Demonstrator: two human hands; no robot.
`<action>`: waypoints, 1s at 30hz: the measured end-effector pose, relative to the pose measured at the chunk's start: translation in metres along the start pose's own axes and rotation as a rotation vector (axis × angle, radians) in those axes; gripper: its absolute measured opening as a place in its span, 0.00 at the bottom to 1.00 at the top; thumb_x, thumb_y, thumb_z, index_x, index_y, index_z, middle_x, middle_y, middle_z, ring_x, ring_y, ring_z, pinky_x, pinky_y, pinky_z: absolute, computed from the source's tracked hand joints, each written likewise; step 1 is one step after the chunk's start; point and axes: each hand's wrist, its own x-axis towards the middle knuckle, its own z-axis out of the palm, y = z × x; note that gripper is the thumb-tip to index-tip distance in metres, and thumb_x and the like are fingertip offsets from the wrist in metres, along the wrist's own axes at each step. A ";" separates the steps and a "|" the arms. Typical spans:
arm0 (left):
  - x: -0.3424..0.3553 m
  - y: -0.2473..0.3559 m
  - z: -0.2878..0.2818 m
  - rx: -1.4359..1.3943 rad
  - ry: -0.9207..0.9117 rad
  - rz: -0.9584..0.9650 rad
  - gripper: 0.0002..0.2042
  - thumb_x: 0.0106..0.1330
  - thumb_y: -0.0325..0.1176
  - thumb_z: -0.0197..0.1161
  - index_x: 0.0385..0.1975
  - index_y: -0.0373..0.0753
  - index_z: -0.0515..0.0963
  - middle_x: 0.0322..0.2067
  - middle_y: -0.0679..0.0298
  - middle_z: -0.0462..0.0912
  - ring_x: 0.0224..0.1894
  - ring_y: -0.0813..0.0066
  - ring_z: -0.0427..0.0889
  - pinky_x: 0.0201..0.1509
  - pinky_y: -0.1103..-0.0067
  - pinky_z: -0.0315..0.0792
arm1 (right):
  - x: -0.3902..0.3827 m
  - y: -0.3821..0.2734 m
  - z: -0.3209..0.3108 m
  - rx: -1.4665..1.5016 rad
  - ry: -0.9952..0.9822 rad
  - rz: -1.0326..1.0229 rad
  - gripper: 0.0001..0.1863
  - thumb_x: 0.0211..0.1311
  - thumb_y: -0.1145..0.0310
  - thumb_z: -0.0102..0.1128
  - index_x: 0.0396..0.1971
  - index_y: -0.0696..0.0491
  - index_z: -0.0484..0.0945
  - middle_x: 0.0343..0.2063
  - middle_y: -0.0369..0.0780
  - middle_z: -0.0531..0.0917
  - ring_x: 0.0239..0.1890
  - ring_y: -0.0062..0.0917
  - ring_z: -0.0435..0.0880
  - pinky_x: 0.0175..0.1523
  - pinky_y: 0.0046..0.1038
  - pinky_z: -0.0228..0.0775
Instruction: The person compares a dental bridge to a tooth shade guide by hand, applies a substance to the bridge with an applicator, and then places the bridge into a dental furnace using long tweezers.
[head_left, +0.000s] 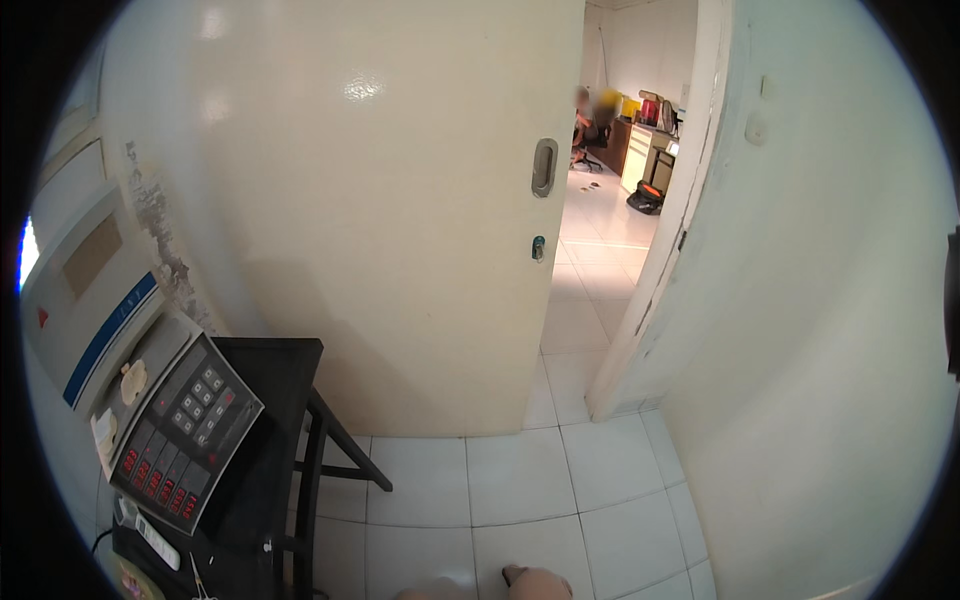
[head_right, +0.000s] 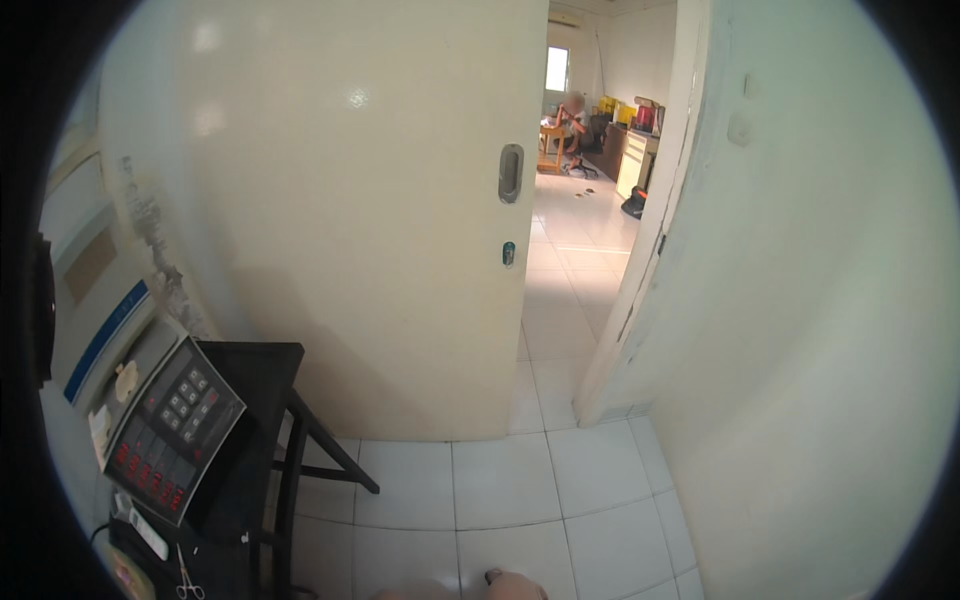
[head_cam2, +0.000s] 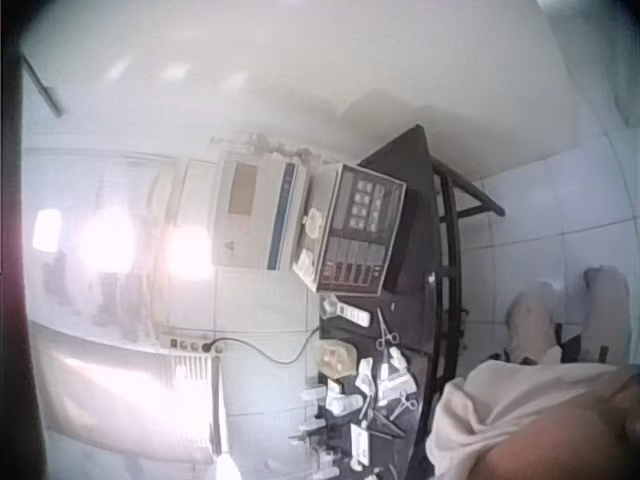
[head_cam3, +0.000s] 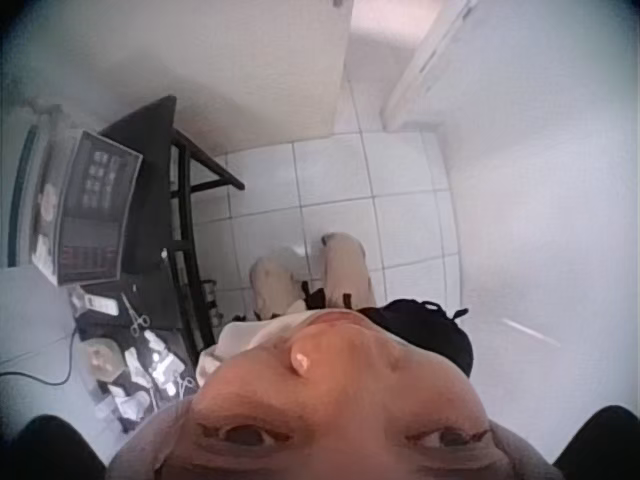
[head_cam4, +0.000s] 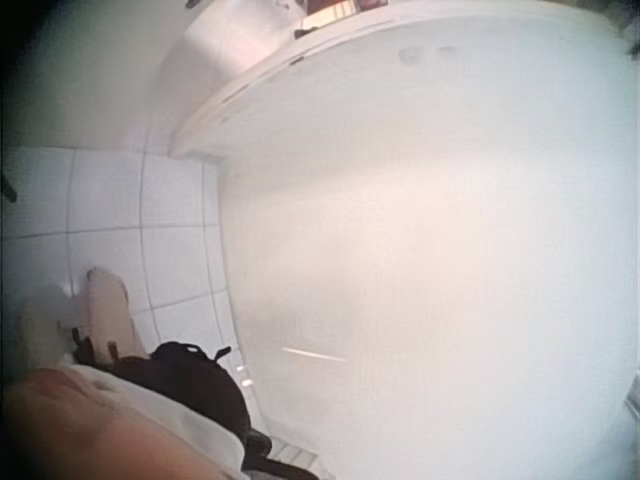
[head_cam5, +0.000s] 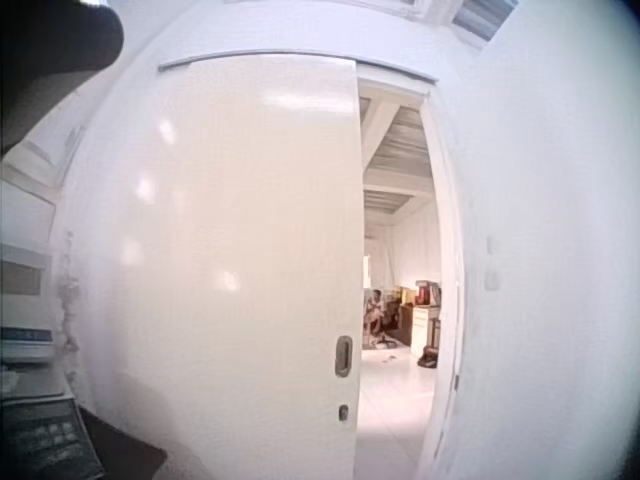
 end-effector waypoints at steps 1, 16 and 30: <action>-0.003 -0.007 0.005 -0.001 0.000 0.005 0.26 0.69 0.45 0.55 0.61 0.37 0.64 0.41 0.60 0.83 0.39 0.71 0.81 0.42 0.76 0.75 | -0.001 0.011 0.003 -0.044 -0.022 -0.022 0.17 0.51 0.61 0.69 0.39 0.53 0.81 0.37 0.43 0.84 0.43 0.37 0.81 0.49 0.39 0.73; -0.073 -0.165 -0.035 0.113 0.131 -0.034 0.26 0.68 0.44 0.56 0.63 0.38 0.63 0.41 0.60 0.83 0.38 0.72 0.82 0.42 0.77 0.75 | -0.067 -0.154 -0.071 0.021 0.123 -0.732 0.20 0.64 0.54 0.59 0.49 0.52 0.77 0.44 0.40 0.82 0.47 0.28 0.81 0.52 0.30 0.71; -0.192 -0.013 -0.060 -0.422 0.145 0.601 0.29 0.70 0.37 0.55 0.66 0.35 0.54 0.38 0.54 0.84 0.32 0.76 0.80 0.41 0.74 0.78 | -0.224 -0.410 -0.031 -0.030 -0.309 -1.109 0.44 0.68 0.53 0.54 0.71 0.51 0.36 0.28 0.39 0.83 0.25 0.20 0.73 0.39 0.23 0.69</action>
